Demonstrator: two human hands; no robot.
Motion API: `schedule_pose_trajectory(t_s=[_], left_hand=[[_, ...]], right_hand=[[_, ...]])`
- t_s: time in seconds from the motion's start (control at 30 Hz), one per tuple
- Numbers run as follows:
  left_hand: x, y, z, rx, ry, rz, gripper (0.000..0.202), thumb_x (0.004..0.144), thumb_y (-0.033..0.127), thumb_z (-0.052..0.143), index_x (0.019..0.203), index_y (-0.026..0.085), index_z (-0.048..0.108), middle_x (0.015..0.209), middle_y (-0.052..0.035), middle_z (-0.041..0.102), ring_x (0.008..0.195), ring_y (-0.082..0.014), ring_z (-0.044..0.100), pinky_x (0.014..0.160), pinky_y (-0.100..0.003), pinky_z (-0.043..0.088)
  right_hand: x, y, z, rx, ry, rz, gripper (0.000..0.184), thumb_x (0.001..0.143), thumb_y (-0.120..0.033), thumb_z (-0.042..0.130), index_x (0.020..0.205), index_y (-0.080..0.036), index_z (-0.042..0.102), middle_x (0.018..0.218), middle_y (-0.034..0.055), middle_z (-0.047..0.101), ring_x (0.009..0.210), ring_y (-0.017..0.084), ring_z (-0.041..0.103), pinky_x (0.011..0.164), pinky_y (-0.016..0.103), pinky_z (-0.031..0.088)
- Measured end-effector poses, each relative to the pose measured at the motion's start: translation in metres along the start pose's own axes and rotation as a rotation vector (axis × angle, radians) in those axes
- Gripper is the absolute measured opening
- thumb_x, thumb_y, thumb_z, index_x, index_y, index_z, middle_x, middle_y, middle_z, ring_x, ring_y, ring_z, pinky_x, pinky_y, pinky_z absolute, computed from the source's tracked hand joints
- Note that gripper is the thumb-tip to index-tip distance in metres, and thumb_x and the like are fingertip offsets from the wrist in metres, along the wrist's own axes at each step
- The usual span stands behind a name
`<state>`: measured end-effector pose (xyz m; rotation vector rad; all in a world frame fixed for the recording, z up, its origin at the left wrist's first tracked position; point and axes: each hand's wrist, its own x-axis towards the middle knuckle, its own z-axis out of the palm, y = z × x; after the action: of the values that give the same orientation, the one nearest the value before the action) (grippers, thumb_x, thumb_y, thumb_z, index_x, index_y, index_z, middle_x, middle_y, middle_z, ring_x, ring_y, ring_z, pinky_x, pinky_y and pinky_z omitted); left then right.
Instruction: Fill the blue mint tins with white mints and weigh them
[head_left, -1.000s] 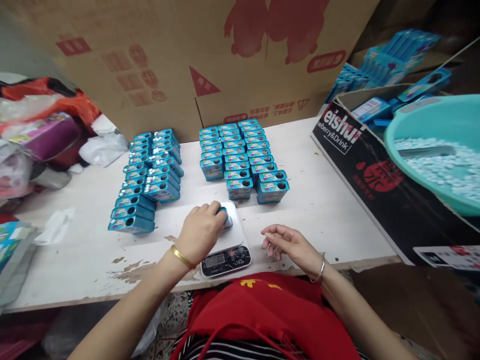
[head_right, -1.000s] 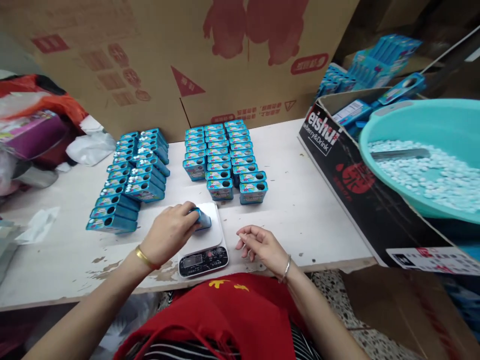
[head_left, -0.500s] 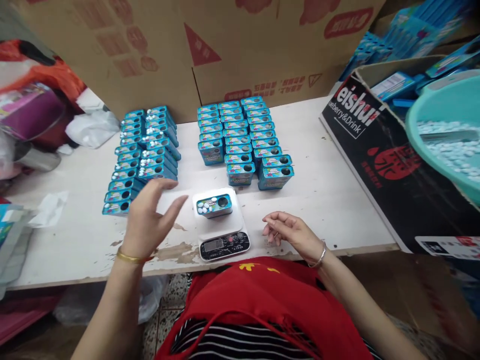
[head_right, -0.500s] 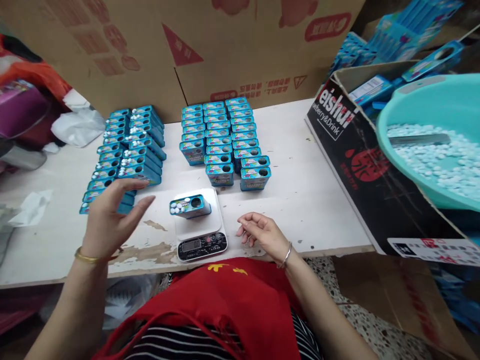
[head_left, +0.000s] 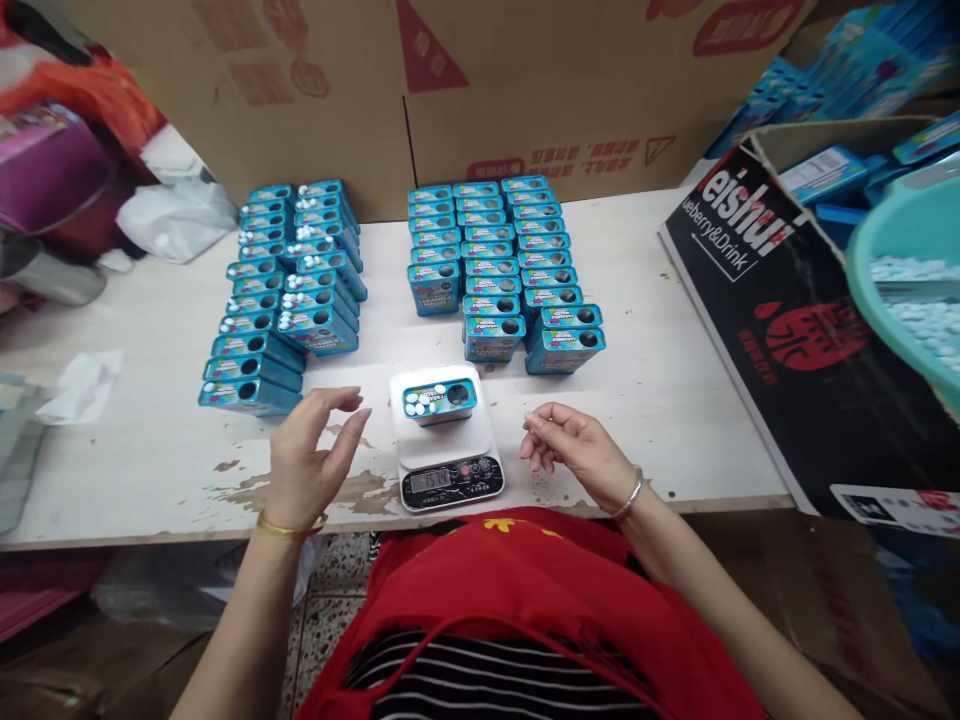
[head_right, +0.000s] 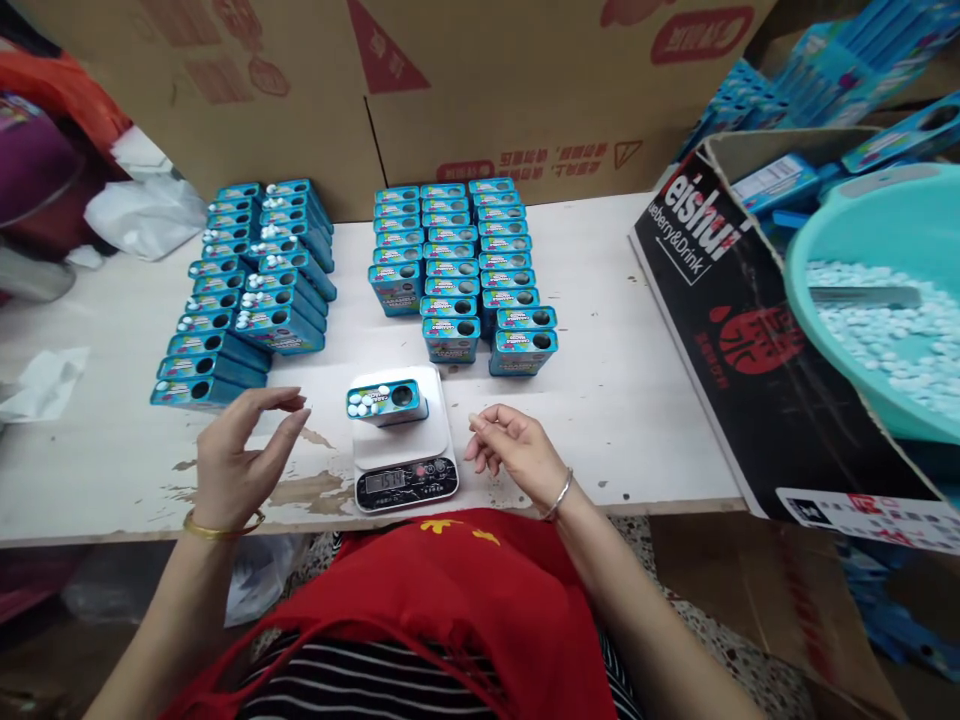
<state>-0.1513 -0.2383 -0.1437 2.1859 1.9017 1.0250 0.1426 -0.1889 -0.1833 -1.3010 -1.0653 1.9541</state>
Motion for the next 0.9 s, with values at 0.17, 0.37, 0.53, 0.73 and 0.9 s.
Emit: schedule_pose_trajectory(t_s=[0.17, 0.37, 0.53, 0.73, 0.9], left_hand=[[0.002, 0.006, 0.005, -0.034, -0.034, 0.093, 0.019, 0.087, 0.02, 0.061, 0.106, 0.019, 0.059, 0.093, -0.0034, 0.065, 0.08, -0.0135, 0.06, 0.074, -0.028, 0.05], [0.015, 0.015, 0.005, -0.092, -0.197, 0.194, 0.027, 0.089, 0.019, 0.058, 0.116, 0.02, 0.056, 0.101, -0.0067, 0.059, 0.09, -0.0153, 0.058, 0.078, -0.029, 0.051], [0.036, 0.019, 0.002, -0.044, -0.474, 0.295, 0.029, 0.093, 0.027, 0.052, 0.121, 0.02, 0.054, 0.108, -0.0087, 0.055, 0.097, -0.0177, 0.057, 0.083, -0.032, 0.05], [0.054, 0.018, 0.005, 0.017, -0.662, 0.302, 0.018, 0.095, 0.026, 0.047, 0.108, 0.017, 0.055, 0.101, -0.0071, 0.055, 0.084, -0.0149, 0.056, 0.073, -0.027, 0.048], [0.065, 0.015, 0.004, -0.021, -0.724, 0.333, 0.011, 0.092, 0.024, 0.051, 0.099, 0.017, 0.052, 0.095, -0.0042, 0.055, 0.076, -0.0128, 0.053, 0.065, -0.024, 0.044]], right_hand=[[0.007, -0.009, 0.009, -0.034, -0.005, -0.072, 0.041, 0.074, -0.055, 0.069, 0.075, -0.017, 0.054, 0.062, 0.0005, 0.066, 0.046, 0.008, 0.055, 0.043, 0.02, 0.037], [0.018, -0.029, 0.026, -0.067, -0.031, -0.207, 0.037, 0.077, -0.052, 0.067, 0.082, -0.017, 0.056, 0.06, -0.0015, 0.064, 0.045, 0.007, 0.053, 0.043, 0.02, 0.037], [0.021, -0.034, 0.04, -0.06, -0.119, -0.224, 0.037, 0.079, -0.052, 0.066, 0.082, -0.016, 0.057, 0.057, -0.0027, 0.063, 0.042, 0.006, 0.051, 0.04, 0.018, 0.035], [0.015, -0.01, 0.057, 0.078, -0.391, 0.086, 0.038, 0.077, -0.052, 0.067, 0.08, -0.016, 0.056, 0.058, -0.0022, 0.064, 0.042, 0.005, 0.052, 0.038, 0.015, 0.036], [0.019, 0.008, 0.076, 0.3, -0.467, 0.267, 0.029, 0.077, -0.039, 0.07, 0.082, -0.013, 0.059, 0.062, -0.0001, 0.065, 0.045, 0.006, 0.055, 0.037, 0.014, 0.036]])
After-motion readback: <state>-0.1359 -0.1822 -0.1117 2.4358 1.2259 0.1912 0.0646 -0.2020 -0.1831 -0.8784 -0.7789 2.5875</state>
